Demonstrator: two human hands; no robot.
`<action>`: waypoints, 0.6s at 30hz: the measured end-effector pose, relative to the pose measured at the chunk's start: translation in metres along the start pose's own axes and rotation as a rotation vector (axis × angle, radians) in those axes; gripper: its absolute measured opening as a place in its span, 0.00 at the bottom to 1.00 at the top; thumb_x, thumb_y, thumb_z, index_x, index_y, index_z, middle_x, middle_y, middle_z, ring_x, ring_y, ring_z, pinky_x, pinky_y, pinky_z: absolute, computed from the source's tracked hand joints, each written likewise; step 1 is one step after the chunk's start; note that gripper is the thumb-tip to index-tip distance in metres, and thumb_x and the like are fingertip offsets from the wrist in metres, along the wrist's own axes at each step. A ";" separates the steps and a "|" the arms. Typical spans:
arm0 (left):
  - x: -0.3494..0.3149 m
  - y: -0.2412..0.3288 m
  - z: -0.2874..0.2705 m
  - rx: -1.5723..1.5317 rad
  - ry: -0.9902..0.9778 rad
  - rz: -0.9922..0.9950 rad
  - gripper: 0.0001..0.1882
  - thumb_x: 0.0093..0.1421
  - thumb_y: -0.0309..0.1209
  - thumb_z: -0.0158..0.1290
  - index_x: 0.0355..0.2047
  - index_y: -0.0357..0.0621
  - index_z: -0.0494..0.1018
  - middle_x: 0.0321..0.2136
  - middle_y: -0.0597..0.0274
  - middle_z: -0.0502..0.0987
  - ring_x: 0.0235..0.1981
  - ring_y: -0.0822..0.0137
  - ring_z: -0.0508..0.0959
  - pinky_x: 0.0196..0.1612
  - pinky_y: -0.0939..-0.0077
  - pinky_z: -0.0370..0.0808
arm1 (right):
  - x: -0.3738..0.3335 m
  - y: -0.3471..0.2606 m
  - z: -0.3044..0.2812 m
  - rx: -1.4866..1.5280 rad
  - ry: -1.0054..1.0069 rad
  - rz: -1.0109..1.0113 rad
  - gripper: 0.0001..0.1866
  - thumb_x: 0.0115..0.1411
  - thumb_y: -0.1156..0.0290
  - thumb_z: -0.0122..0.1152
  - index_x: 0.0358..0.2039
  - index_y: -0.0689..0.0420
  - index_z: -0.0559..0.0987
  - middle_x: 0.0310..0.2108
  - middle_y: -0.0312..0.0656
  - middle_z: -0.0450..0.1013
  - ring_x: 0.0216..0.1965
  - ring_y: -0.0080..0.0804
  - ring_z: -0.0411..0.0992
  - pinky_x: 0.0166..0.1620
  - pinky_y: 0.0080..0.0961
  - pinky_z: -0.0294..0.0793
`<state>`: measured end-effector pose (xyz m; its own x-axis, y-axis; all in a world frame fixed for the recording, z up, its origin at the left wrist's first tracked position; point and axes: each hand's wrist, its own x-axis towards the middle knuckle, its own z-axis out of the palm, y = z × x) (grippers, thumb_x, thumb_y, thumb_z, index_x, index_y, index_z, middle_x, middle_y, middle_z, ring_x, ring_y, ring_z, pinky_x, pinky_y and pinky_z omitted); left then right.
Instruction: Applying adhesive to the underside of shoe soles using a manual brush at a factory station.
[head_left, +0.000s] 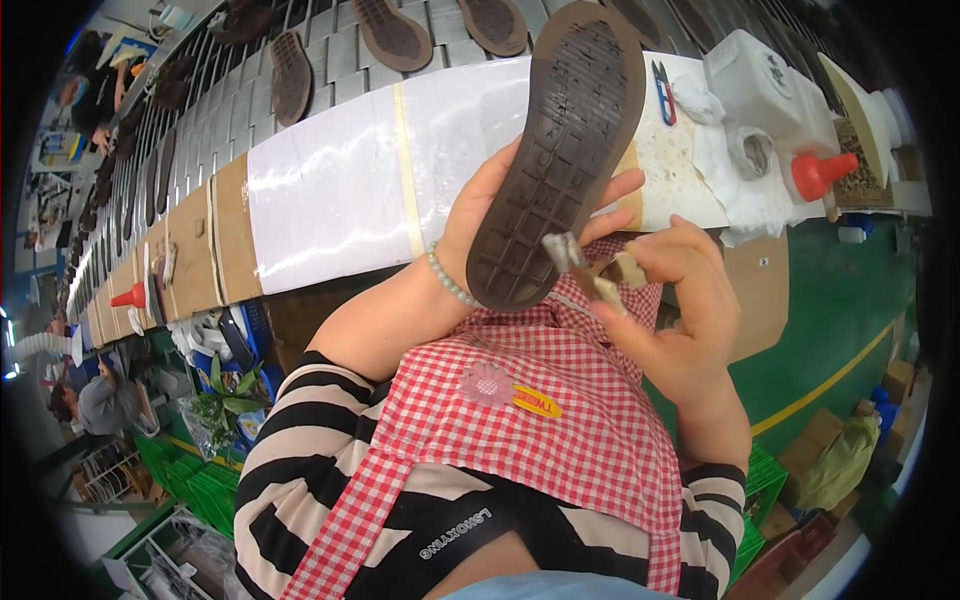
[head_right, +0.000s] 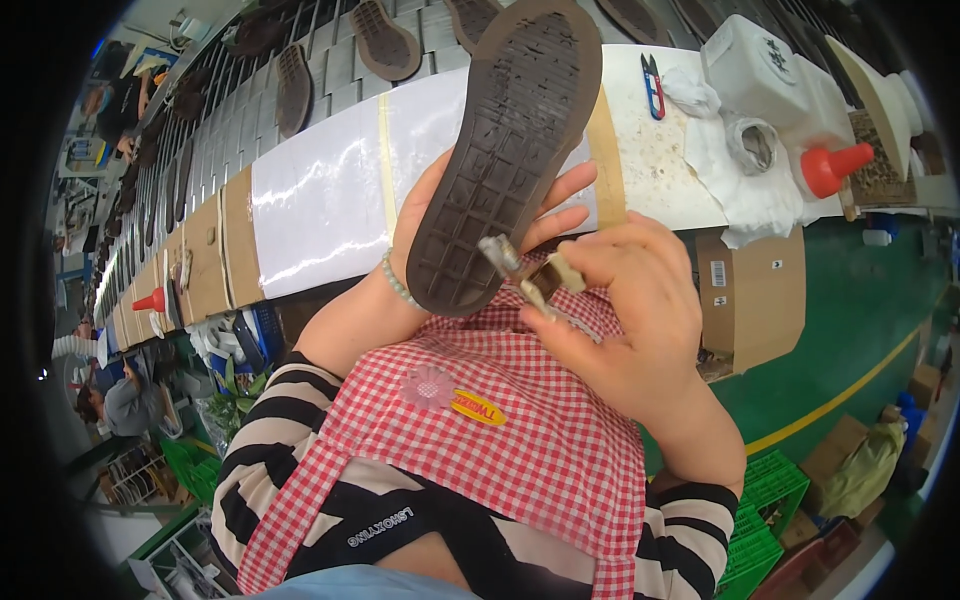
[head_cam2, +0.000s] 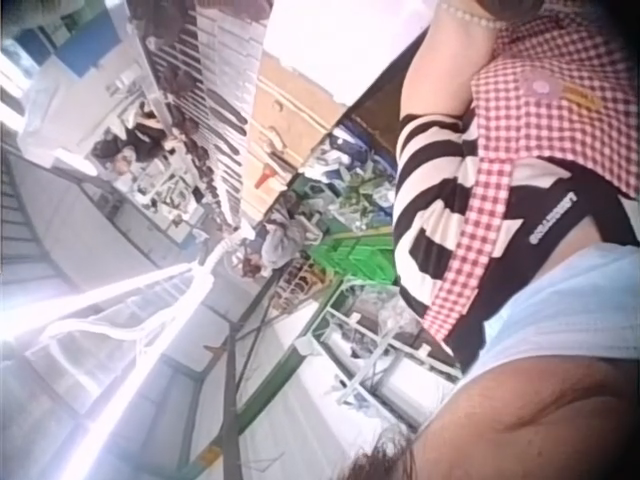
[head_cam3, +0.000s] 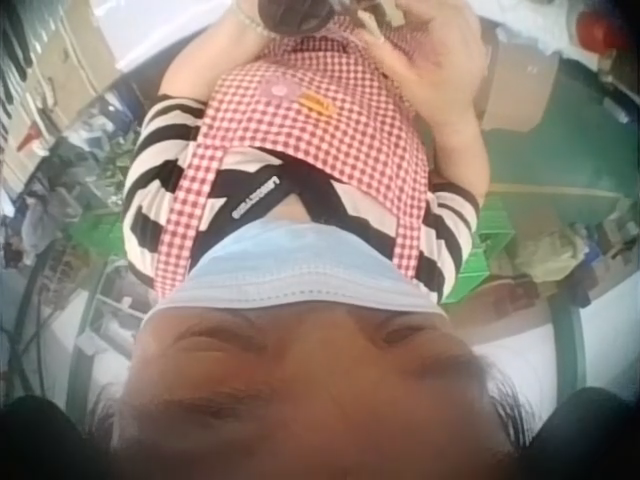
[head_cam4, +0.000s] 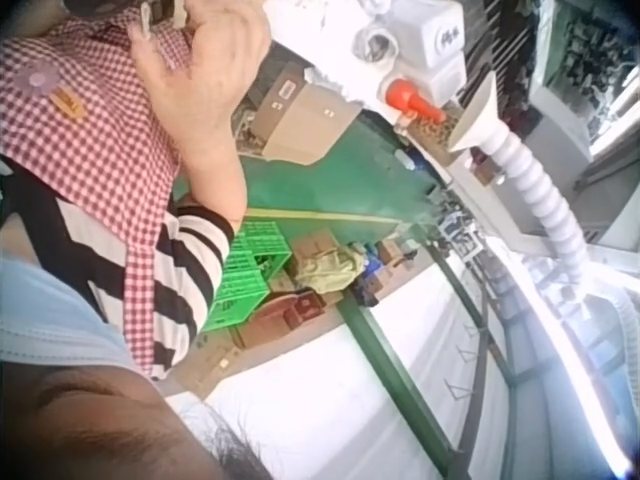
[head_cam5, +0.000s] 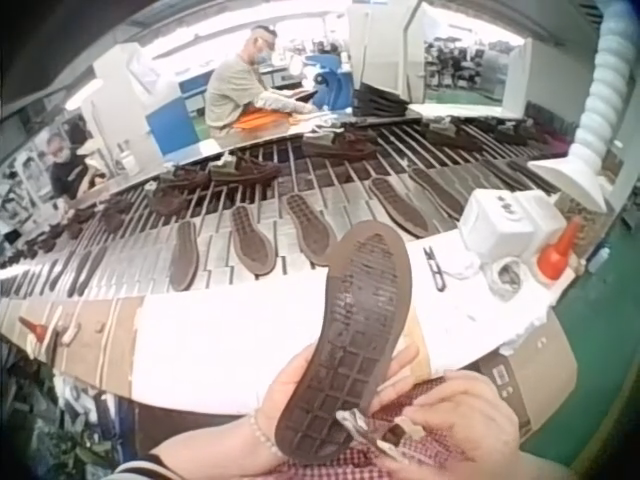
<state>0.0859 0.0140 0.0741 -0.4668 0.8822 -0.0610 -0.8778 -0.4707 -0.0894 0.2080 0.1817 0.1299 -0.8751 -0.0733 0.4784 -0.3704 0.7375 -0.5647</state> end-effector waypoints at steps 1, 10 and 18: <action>0.000 -0.001 0.001 0.000 0.000 -0.004 0.27 0.76 0.44 0.33 0.64 0.37 0.65 0.62 0.50 0.70 0.67 0.43 0.64 0.69 0.43 0.64 | -0.001 0.000 0.000 -0.002 0.003 0.003 0.23 0.40 0.72 0.81 0.38 0.59 0.81 0.36 0.40 0.78 0.42 0.43 0.75 0.50 0.41 0.73; -0.003 -0.009 -0.002 0.171 -0.036 0.038 0.27 0.76 0.43 0.31 0.67 0.39 0.62 0.64 0.49 0.67 0.67 0.47 0.65 0.67 0.46 0.68 | 0.001 0.013 -0.003 -0.132 0.097 0.011 0.23 0.41 0.71 0.79 0.39 0.58 0.81 0.32 0.39 0.76 0.40 0.42 0.75 0.57 0.47 0.69; -0.005 -0.014 -0.001 0.150 0.037 0.007 0.28 0.77 0.42 0.31 0.67 0.35 0.60 0.61 0.40 0.68 0.66 0.46 0.67 0.65 0.46 0.70 | 0.005 0.025 -0.014 -0.195 0.146 -0.019 0.23 0.44 0.75 0.76 0.42 0.58 0.78 0.34 0.37 0.76 0.39 0.34 0.74 0.63 0.51 0.64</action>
<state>0.1006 0.0161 0.0746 -0.4709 0.8767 -0.0982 -0.8822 -0.4671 0.0602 0.1983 0.2088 0.1277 -0.8089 -0.0009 0.5879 -0.3068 0.8537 -0.4208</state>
